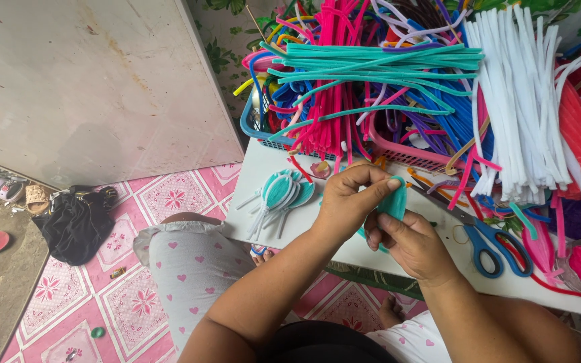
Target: The person bends and cuts several blue pipe cleaners, then wraps and twists them with white and blue pipe cleaners to form petal-like shapes.
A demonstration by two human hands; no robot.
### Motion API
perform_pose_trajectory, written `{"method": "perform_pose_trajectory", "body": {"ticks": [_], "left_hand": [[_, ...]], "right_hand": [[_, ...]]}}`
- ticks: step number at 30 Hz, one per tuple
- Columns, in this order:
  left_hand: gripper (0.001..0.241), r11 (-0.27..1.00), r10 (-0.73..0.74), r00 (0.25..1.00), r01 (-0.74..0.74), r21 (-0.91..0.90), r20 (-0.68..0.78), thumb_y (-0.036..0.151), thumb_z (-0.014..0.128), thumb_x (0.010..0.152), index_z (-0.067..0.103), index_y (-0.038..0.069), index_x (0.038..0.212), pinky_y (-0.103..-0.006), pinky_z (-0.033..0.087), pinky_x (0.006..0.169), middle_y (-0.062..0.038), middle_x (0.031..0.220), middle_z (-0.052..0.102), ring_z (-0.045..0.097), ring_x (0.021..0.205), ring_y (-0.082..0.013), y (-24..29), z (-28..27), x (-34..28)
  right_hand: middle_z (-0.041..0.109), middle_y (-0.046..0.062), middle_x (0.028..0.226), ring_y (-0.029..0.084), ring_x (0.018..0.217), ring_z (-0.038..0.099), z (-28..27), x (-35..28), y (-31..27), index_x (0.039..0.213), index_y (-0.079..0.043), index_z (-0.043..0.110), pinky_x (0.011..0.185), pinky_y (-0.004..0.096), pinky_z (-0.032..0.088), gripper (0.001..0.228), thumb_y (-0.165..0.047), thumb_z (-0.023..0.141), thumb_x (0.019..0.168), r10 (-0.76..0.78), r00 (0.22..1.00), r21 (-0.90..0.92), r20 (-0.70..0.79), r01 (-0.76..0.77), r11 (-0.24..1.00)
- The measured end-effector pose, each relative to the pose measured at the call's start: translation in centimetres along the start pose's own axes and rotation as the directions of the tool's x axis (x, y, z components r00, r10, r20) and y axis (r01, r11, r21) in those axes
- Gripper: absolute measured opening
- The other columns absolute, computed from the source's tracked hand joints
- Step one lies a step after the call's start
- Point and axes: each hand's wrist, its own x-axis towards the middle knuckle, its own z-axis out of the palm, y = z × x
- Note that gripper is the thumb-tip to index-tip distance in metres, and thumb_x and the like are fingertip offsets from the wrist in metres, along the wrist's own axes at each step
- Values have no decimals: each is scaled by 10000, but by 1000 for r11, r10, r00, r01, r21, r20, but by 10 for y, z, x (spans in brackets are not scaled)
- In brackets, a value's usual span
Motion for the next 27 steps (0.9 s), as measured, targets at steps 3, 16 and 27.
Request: {"method": "perform_pose_trajectory", "body": {"ticks": [3,16,27], "left_hand": [[119,998,-34,997,30,46,73,182,798,906,769,67,912,-264,486,805,-19,819,637,562,831,-85,8,-4,-3],[176,921,-388,766,300,249,513,306,741,937,816,148,952,-211,414,662,43,783,696,547,707,-32,15,-38,-7],[157,832,-554,586,377,407,591,311,733,922,828,190,955,-170,482,921,28,966,811,675,970,13,5,-52,-11]], "right_hand": [[685,218,745,269,719,675,-6,-1,3,950,91,703,708,406,585,297,-112,516,1061,5,999,10,48,-5,1000],[823,62,1018,157,979,772,-17,4,-111,1051,-52,802,903,294,590,226,-176,680,906,156,987,-805,39,-62,590],[600,-26,702,115,649,556,32,17,-88,696,-114,616,613,267,440,216,-160,731,873,54,991,-890,126,89,447]]}}
